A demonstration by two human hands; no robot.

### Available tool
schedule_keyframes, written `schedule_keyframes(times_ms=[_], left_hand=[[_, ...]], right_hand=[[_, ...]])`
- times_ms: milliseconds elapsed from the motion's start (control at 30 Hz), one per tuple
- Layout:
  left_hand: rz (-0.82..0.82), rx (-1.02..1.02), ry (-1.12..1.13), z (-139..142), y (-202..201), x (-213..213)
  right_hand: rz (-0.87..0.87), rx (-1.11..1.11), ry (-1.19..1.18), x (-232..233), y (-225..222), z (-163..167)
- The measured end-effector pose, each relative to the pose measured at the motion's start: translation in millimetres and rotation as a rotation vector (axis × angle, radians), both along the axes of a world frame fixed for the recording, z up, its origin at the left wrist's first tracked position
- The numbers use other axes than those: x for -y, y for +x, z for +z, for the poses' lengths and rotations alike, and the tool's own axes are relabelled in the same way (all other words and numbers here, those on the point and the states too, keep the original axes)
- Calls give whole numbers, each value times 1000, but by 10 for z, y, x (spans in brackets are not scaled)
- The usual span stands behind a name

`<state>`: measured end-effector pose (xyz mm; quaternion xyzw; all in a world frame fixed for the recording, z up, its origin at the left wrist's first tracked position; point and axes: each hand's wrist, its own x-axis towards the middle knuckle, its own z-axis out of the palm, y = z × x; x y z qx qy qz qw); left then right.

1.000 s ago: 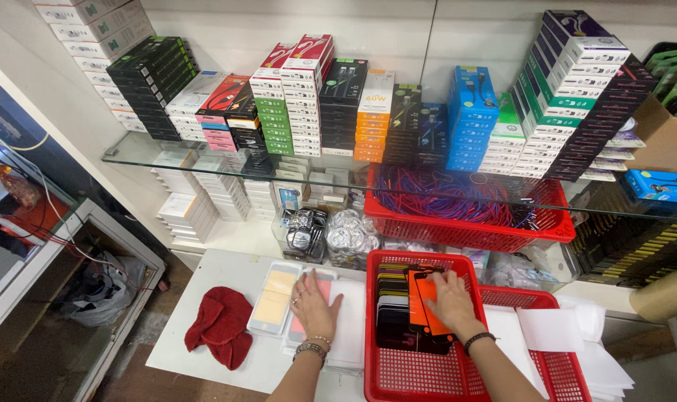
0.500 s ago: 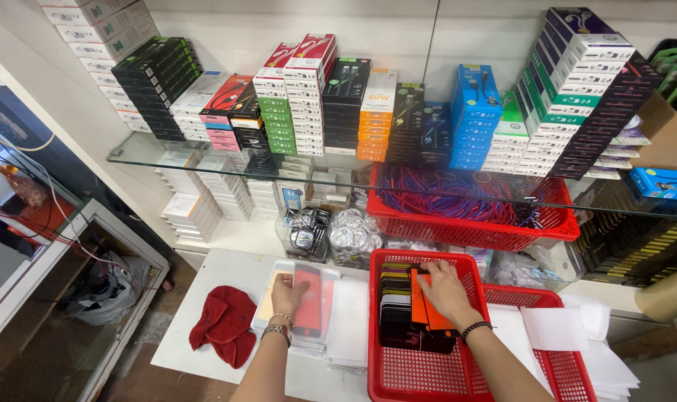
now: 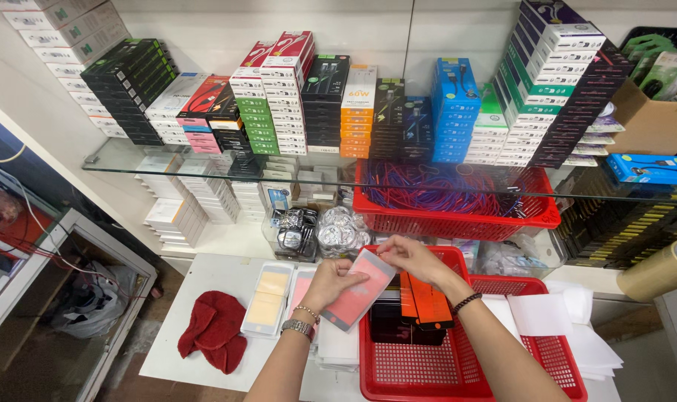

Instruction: The person picks phone accessory boxes from a red basket, slides each box into a clear plastic sleeve, and stacks the sleeved boxes into a second red basket on the counter. They occasionally add white foam sheets between boxes while stacking.

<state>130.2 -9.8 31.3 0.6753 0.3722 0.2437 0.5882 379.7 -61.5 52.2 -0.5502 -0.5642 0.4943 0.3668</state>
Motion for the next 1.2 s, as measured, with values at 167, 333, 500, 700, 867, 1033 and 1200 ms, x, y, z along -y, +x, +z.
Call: schedule_keyframes(times_ms=[167,333,500,700,867,1033,1200], left_hand=[[-13,-67,-14,-106,69,45],[-15,-14,-62,-81,50,113],[-5,49,-188,-75,15,159],[462,46,-258,-369,-372,38],[646,-301,-86,-635,-341,252],[721,-657,512,-611,-197,539],[860,-797,343,-510,-516,464]], right_hand=[[2,136,-72,137,28,-126],[-451,51,-98,244,217,77],[-483,-419,-45,289,267,50],[-967,-427,214,236,612,-244],[-752,183,111,442,545,-581],[-575,807,4,605,332,-685],[-364,1057,-210,634,57,-734]])
